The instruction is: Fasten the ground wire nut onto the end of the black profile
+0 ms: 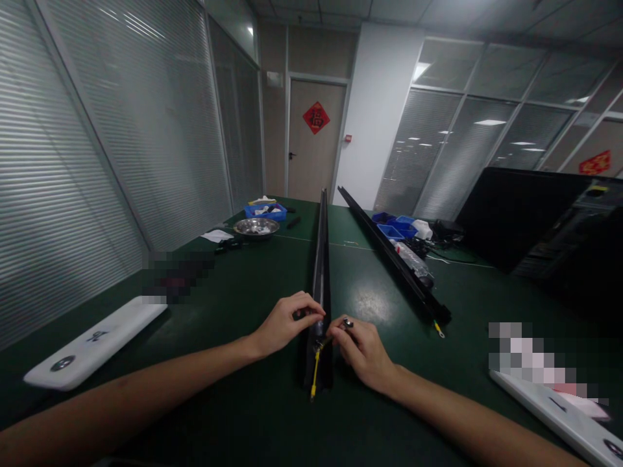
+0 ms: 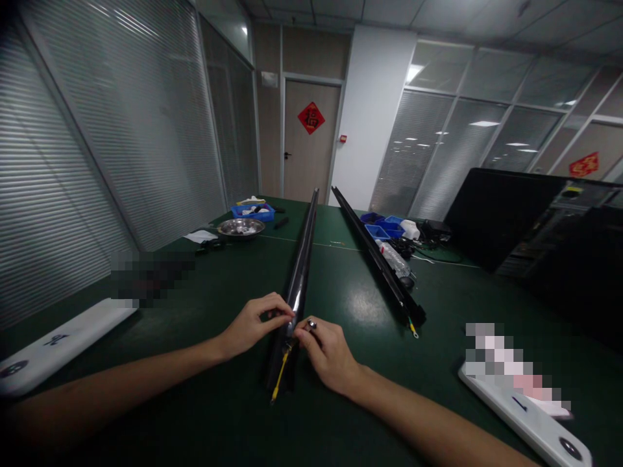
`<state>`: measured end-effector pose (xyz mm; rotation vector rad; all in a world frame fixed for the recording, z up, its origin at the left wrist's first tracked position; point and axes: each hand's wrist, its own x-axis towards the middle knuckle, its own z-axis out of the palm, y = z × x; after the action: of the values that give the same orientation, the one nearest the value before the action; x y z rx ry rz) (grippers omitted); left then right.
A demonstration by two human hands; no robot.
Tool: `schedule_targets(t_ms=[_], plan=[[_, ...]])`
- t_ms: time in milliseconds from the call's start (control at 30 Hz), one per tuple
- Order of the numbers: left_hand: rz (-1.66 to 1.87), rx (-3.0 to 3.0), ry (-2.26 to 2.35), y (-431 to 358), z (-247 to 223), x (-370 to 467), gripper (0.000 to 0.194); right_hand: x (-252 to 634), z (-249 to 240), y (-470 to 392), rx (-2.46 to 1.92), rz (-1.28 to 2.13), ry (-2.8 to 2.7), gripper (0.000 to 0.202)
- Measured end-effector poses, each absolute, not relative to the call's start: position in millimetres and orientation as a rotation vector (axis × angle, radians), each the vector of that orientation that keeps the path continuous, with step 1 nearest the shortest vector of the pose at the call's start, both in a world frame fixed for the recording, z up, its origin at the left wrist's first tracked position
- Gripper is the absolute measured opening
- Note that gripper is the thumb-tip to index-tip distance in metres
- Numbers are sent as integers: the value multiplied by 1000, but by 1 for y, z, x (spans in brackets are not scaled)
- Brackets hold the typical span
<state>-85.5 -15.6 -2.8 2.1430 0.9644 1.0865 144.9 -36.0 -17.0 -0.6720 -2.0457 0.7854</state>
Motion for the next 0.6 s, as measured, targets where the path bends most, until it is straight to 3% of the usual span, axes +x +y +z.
schedule_targets(t_ms=[433,600], plan=[[1151,1938,935,-20,1,-83,25,145,-17,-36,-725,812,-2025,30],[1258,2159,773,-33,0,-98,29,146,-17,-34,-711,821,-2034,32]])
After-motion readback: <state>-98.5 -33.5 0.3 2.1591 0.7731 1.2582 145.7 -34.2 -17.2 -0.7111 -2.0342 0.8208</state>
